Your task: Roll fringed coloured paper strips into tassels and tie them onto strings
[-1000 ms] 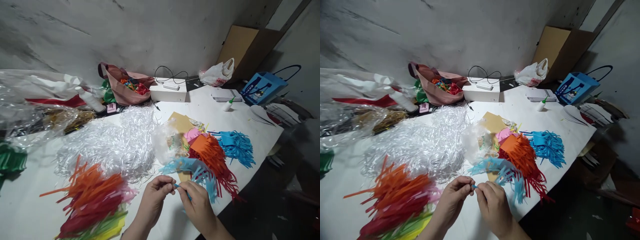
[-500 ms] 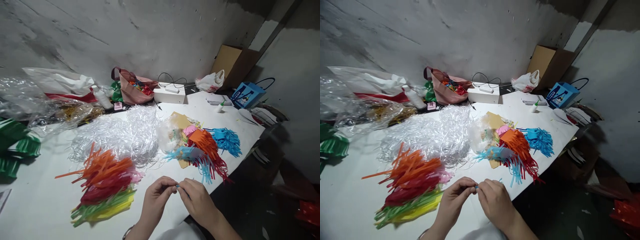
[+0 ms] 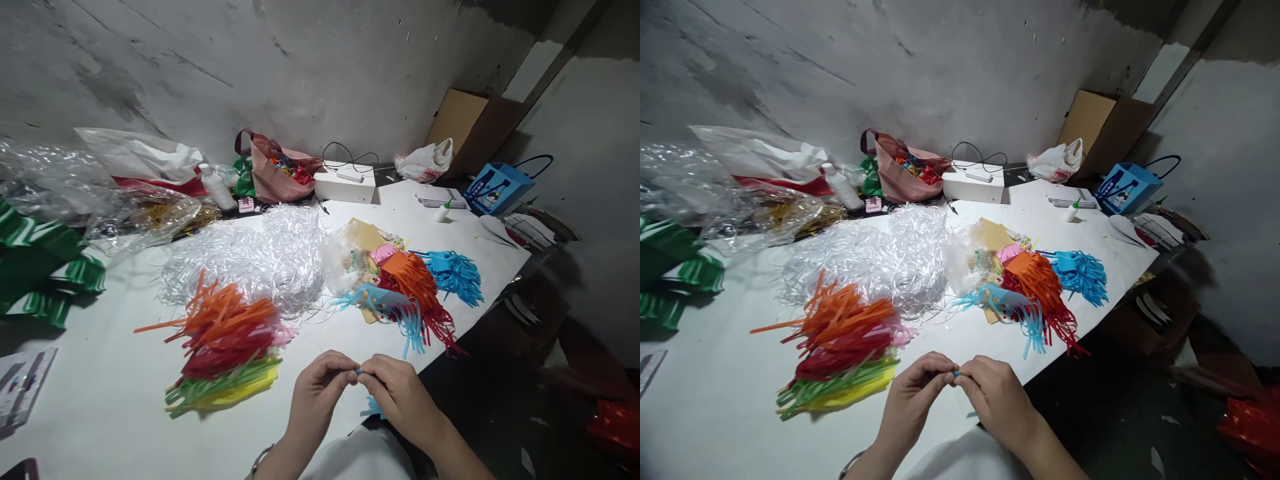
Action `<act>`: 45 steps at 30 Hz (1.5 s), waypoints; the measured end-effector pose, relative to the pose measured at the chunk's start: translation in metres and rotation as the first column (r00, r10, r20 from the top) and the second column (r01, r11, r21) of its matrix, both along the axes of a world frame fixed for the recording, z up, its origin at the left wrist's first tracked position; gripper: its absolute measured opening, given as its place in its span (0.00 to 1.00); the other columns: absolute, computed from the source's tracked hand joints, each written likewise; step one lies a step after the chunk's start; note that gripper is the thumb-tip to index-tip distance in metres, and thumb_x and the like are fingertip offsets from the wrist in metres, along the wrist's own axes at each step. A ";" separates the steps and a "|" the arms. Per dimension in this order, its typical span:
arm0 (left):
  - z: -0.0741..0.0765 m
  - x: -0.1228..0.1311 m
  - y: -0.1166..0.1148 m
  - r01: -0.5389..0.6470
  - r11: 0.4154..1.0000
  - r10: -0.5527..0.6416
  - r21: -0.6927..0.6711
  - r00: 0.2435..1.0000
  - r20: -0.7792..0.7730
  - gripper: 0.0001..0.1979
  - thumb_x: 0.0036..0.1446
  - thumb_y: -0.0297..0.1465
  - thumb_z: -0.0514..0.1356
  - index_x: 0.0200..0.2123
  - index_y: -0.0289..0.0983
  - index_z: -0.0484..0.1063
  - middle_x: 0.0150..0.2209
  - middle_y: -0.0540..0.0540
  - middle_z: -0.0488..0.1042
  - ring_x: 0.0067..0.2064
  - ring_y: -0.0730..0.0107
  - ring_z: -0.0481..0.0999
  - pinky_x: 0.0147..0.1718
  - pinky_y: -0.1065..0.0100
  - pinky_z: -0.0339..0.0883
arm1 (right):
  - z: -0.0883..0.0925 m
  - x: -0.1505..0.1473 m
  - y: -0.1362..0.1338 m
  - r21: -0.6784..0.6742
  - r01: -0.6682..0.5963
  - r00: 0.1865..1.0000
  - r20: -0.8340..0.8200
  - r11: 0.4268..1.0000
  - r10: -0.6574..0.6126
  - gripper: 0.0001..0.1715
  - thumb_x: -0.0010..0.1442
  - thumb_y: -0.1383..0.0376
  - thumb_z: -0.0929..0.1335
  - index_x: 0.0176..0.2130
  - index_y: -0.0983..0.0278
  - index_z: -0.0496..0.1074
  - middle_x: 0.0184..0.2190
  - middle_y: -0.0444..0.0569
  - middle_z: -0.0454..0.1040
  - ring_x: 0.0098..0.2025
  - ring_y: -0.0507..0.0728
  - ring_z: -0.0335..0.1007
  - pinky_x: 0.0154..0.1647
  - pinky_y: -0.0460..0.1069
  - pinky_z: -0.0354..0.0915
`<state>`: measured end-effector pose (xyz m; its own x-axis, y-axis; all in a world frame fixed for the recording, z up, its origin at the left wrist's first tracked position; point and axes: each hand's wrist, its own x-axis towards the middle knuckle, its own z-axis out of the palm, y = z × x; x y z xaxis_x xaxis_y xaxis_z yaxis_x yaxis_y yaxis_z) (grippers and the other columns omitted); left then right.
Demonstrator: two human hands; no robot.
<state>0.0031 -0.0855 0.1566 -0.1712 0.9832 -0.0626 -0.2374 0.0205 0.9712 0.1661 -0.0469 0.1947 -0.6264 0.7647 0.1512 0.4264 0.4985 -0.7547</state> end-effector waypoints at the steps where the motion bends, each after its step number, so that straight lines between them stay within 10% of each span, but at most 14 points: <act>1: 0.001 -0.001 -0.001 -0.002 1.000 0.002 0.005 1.000 -0.018 0.05 0.50 0.33 0.66 0.27 0.37 0.77 0.28 0.46 0.75 0.31 0.68 0.74 0.31 0.69 0.72 | 0.000 0.000 -0.001 -0.024 0.009 1.000 -0.023 1.000 -0.009 0.11 0.68 0.64 0.60 0.38 0.62 0.70 0.30 0.45 0.73 0.32 0.51 0.69 0.34 0.45 0.63; 15: 0.004 -0.001 -0.021 0.029 0.998 -0.016 0.060 0.977 -0.214 0.05 0.52 0.34 0.64 0.29 0.39 0.78 0.29 0.45 0.76 0.33 0.65 0.75 0.33 0.67 0.72 | -0.003 -0.005 -0.023 0.262 0.066 0.996 0.035 0.963 -0.078 0.14 0.67 0.69 0.58 0.31 0.63 0.67 0.24 0.45 0.69 0.28 0.53 0.65 0.31 0.47 0.58; 26: 0.002 -0.009 -0.026 0.140 0.985 -0.134 -0.101 0.989 0.061 0.07 0.52 0.34 0.65 0.34 0.37 0.77 0.32 0.45 0.76 0.30 0.68 0.75 0.33 0.67 0.71 | -0.005 -0.002 -0.028 0.043 0.049 0.996 -0.077 0.998 -0.046 0.12 0.67 0.67 0.60 0.33 0.62 0.69 0.27 0.44 0.72 0.31 0.52 0.68 0.33 0.45 0.62; 36: 0.020 -0.023 -0.024 0.271 0.961 -0.200 0.049 0.808 -0.554 0.05 0.53 0.25 0.58 0.27 0.38 0.72 0.26 0.49 0.73 0.28 0.72 0.71 0.29 0.73 0.64 | -0.014 0.000 -0.035 0.021 0.049 0.997 -0.069 0.999 -0.047 0.13 0.68 0.63 0.60 0.36 0.63 0.70 0.28 0.46 0.73 0.32 0.53 0.68 0.33 0.46 0.63; 40: 0.012 -0.022 -0.028 0.269 0.958 -0.149 0.103 0.770 -0.621 0.07 0.54 0.23 0.55 0.27 0.39 0.69 0.26 0.50 0.71 0.28 0.73 0.69 0.28 0.73 0.64 | -0.016 -0.003 -0.035 0.091 0.026 0.997 -0.074 0.996 -0.019 0.11 0.67 0.63 0.62 0.47 0.63 0.69 0.37 0.49 0.75 0.38 0.55 0.71 0.40 0.48 0.66; 45: -0.002 -0.023 -0.037 0.204 0.961 -0.030 0.187 0.747 -0.664 0.06 0.56 0.23 0.53 0.29 0.38 0.66 0.26 0.51 0.69 0.28 0.74 0.68 0.27 0.73 0.63 | -0.028 -0.011 -0.034 0.213 -0.029 1.000 -0.004 0.977 0.031 0.11 0.67 0.67 0.60 0.36 0.63 0.68 0.28 0.46 0.72 0.32 0.55 0.67 0.35 0.49 0.62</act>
<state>-0.0201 -0.1226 0.1549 0.0334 0.9671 0.2522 0.4407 -0.2408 0.8648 0.1552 -0.0812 0.1665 -0.6468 0.6954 0.3131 0.4041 0.6607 -0.6326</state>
